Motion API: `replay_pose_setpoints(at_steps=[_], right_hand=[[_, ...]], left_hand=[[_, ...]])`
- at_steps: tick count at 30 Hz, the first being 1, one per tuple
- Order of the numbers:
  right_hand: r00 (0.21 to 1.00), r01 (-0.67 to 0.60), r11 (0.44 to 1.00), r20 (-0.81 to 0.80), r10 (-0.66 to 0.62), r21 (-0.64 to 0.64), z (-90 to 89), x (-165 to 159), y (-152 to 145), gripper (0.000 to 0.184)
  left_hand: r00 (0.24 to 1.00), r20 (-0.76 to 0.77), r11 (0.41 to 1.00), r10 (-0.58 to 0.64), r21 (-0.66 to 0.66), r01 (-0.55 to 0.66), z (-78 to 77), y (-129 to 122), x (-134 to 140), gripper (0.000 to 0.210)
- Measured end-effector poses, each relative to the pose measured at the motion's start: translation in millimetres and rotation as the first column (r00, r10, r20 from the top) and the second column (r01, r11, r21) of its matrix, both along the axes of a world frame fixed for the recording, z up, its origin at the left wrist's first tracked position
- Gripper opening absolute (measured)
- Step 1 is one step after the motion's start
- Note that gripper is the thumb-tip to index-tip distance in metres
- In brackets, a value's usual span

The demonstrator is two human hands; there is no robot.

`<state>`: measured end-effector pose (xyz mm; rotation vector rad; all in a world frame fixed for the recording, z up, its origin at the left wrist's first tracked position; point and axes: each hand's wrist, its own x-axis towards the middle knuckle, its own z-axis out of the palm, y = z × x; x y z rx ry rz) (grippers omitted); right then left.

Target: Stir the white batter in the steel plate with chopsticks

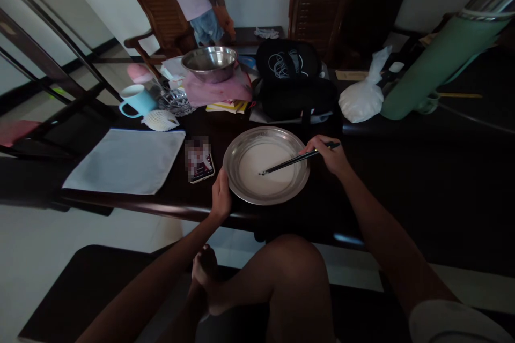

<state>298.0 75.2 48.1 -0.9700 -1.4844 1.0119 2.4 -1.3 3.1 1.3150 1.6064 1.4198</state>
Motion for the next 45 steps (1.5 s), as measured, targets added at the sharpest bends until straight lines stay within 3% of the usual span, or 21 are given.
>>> replay_pose_setpoints(at_steps=[6,11,16,22,27,32,37,42,45], right_hand=[[0.994,0.103,0.995,-0.038,-0.103,0.01,2.8,-0.2,0.3,0.048],[1.0,0.021,1.0,0.003,-0.021,0.004,2.5,-0.3,-0.3,0.044],[0.994,0.112,0.994,-0.016,-0.112,0.012,4.1,0.5,-0.6,0.046],[0.999,0.03,1.0,0.014,-0.03,0.005,2.9,0.0,-0.9,0.041],[0.991,0.124,0.992,-0.058,-0.123,0.006,1.6,2.5,1.3,0.048],[1.0,0.005,1.0,0.002,-0.005,-0.008,1.6,0.1,0.0,0.044],[0.996,0.086,0.996,-0.024,-0.086,0.001,2.2,2.2,-0.1,0.045],[1.0,0.006,1.0,-0.023,-0.005,0.004,-0.4,1.8,0.4,0.044],[0.999,0.033,0.999,0.007,-0.033,-0.003,1.6,0.9,-0.6,0.042]], left_hand=[[1.0,0.006,1.0,-0.012,-0.014,0.012,-2.7,0.1,-1.6,0.068],[1.0,-0.02,1.0,0.007,-0.014,-0.007,-2.5,0.1,-1.8,0.067],[1.0,-0.005,1.0,-0.002,-0.022,0.002,-1.1,0.1,-0.8,0.068],[1.0,-0.003,1.0,0.001,-0.021,-0.001,-0.3,0.1,-0.2,0.068],[1.0,0.009,1.0,0.012,-0.02,-0.012,-0.5,-0.2,0.2,0.067],[1.0,0.004,1.0,0.005,-0.014,-0.005,0.0,0.0,0.4,0.065],[1.0,0.004,1.0,0.006,-0.017,-0.006,1.1,-0.1,0.9,0.065],[1.0,-0.003,1.0,0.011,-0.018,-0.012,1.9,-0.6,1.3,0.067],[1.0,-0.002,1.0,0.017,-0.019,-0.017,2.4,-0.8,1.4,0.066]])
